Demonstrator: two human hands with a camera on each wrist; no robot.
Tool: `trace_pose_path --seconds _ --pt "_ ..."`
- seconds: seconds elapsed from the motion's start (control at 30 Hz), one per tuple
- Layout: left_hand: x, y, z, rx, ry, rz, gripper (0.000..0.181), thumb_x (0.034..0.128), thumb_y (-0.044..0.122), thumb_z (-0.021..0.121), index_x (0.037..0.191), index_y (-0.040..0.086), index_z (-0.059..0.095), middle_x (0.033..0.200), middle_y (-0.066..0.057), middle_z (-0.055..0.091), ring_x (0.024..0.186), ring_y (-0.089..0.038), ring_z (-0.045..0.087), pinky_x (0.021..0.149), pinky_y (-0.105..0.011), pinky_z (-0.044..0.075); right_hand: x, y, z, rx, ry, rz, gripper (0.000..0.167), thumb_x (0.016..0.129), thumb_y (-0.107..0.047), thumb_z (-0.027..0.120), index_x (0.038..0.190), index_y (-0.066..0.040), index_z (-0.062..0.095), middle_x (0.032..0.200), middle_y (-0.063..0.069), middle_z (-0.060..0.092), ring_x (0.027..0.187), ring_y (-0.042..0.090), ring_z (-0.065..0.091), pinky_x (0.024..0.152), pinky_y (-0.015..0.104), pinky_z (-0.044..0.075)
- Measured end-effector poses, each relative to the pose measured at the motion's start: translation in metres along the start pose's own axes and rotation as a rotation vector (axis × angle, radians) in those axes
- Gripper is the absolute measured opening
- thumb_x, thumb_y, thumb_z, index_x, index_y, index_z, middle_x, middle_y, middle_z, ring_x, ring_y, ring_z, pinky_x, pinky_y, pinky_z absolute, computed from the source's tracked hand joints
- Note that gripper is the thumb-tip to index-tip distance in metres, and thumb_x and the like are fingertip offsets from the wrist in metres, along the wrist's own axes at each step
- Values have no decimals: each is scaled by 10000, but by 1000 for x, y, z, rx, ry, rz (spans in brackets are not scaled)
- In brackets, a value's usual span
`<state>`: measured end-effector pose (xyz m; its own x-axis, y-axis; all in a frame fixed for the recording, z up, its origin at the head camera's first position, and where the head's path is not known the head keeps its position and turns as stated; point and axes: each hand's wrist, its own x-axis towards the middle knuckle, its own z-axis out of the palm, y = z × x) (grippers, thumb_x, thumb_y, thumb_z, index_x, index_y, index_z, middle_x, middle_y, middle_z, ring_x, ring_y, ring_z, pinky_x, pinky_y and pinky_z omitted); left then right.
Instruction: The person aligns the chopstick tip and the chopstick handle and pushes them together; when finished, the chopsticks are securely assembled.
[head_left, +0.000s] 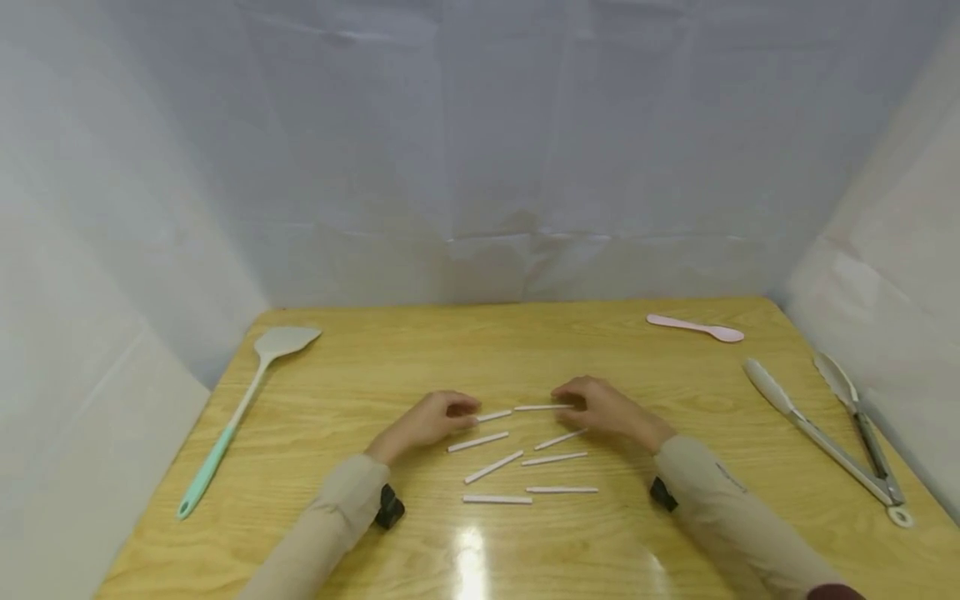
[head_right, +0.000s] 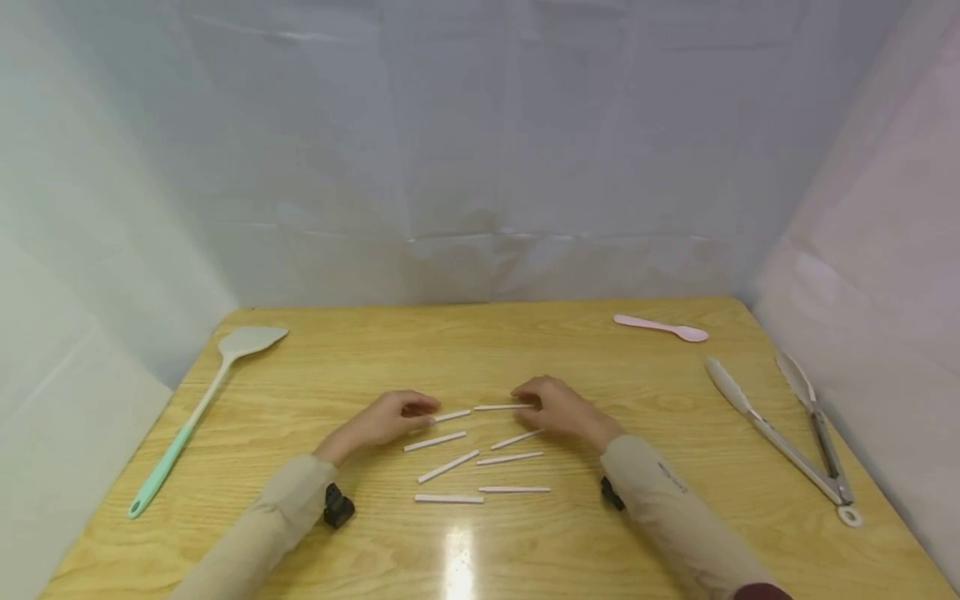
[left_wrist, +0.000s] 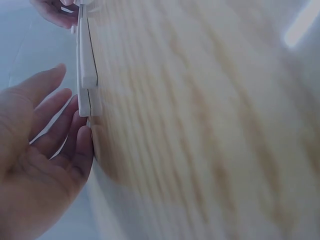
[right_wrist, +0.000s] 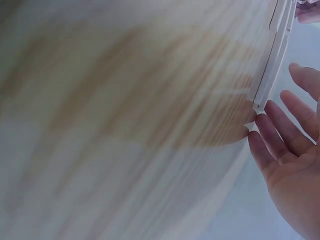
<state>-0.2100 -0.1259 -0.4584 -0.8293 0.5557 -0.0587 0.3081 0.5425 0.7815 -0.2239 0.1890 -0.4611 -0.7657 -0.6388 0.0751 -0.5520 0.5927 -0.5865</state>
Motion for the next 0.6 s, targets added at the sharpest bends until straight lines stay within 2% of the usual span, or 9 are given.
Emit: trace_pose_path --seconds 0.1,0.3,0.47,0.6 --pt "1 0 0 2 -4 5 364 922 157 628 1215 -56 595 1144 -169 642 1017 -257 607 902 -354 497 1 0 2 21 -7 6 362 909 -200 651 1179 39 616 1139 159 644 1043 293 606 913 397 495" --pt "2 1 2 -7 -26 0 363 917 154 635 1222 -41 597 1147 -154 633 1023 -247 595 905 -349 489 6 1 5 -52 -12 -64 300 912 -170 643 1147 18 647 1074 123 647 972 255 603 839 353 518" --pt "2 0 4 31 -22 4 324 913 135 638 1197 -21 624 1068 -108 636 967 -198 583 857 -310 490 9 1 7 -88 1 -102 247 907 -118 641 1110 21 669 1028 118 636 922 238 597 782 312 525" --pt "3 -1 3 64 -20 15 286 913 104 632 1173 -16 641 1001 -79 625 910 -162 568 805 -272 486 11 1 9 -101 14 -93 197 906 -89 637 1068 9 692 1004 111 634 909 234 600 766 301 525"
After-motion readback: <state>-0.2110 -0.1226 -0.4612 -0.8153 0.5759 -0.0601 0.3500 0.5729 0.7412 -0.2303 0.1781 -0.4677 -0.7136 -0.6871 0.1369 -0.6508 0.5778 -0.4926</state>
